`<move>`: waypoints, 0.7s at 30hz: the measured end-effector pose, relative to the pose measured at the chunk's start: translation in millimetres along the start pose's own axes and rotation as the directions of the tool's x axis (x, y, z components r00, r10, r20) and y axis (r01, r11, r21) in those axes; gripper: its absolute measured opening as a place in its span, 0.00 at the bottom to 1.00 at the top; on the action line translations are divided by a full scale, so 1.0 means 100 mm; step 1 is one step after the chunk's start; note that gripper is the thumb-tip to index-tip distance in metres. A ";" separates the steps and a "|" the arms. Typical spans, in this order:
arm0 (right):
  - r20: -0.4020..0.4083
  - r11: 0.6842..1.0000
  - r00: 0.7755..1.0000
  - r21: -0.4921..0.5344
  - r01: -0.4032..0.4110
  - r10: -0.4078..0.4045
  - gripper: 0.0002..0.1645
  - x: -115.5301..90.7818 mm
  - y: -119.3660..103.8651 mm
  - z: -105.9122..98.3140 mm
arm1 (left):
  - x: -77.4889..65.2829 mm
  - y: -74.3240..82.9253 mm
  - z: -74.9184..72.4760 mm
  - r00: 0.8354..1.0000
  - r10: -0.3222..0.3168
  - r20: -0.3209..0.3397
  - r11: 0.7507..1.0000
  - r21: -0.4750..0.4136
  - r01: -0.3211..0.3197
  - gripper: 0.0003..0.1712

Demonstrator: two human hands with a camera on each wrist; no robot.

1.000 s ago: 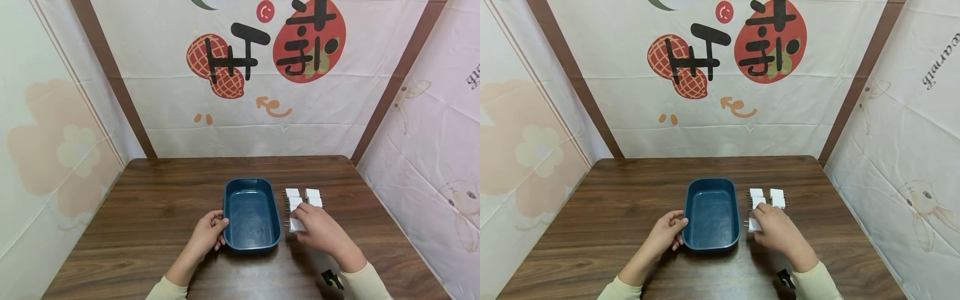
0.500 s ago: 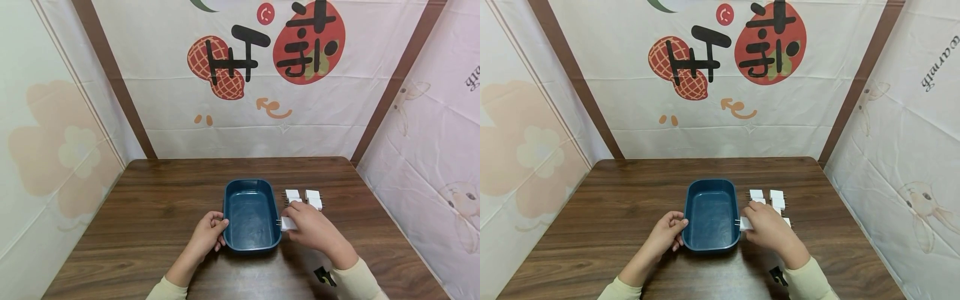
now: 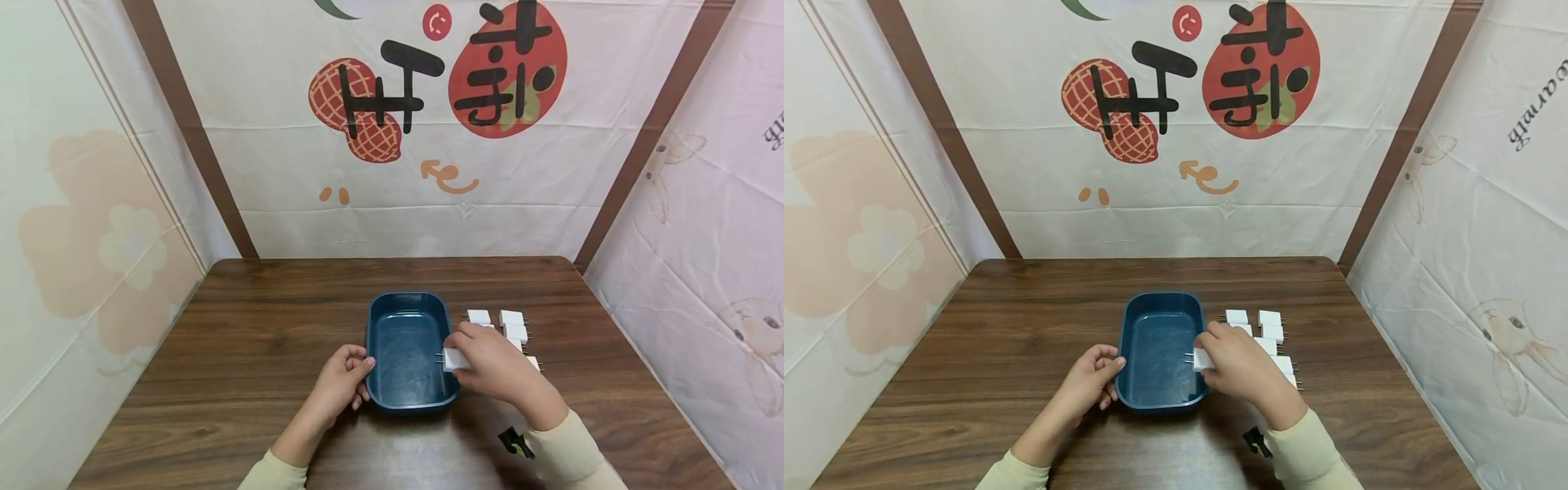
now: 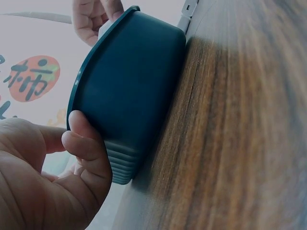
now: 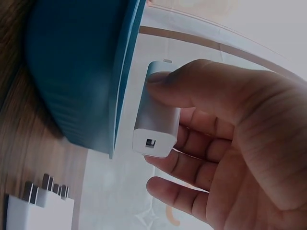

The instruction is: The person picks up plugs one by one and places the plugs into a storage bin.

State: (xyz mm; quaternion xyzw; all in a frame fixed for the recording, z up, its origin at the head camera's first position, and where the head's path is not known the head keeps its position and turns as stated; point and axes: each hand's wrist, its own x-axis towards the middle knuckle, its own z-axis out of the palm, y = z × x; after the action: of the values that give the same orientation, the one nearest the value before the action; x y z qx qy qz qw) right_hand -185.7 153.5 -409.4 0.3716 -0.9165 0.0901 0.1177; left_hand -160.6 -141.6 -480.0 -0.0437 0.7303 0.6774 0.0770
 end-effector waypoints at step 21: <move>0.100 0.999 0.994 0.032 0.042 -0.045 0.22 0.27 -0.25 0.11 | 0.00 -0.03 -0.02 1.000 0.010 0.005 1.000 -0.002 -0.010 0.19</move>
State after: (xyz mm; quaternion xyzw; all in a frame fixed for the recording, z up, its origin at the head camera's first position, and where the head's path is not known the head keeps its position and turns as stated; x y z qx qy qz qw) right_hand -188.2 115.1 -410.3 0.3972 -0.9115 0.0821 0.0677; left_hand -159.9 -143.5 -482.9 -0.0382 0.7297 0.6785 0.0754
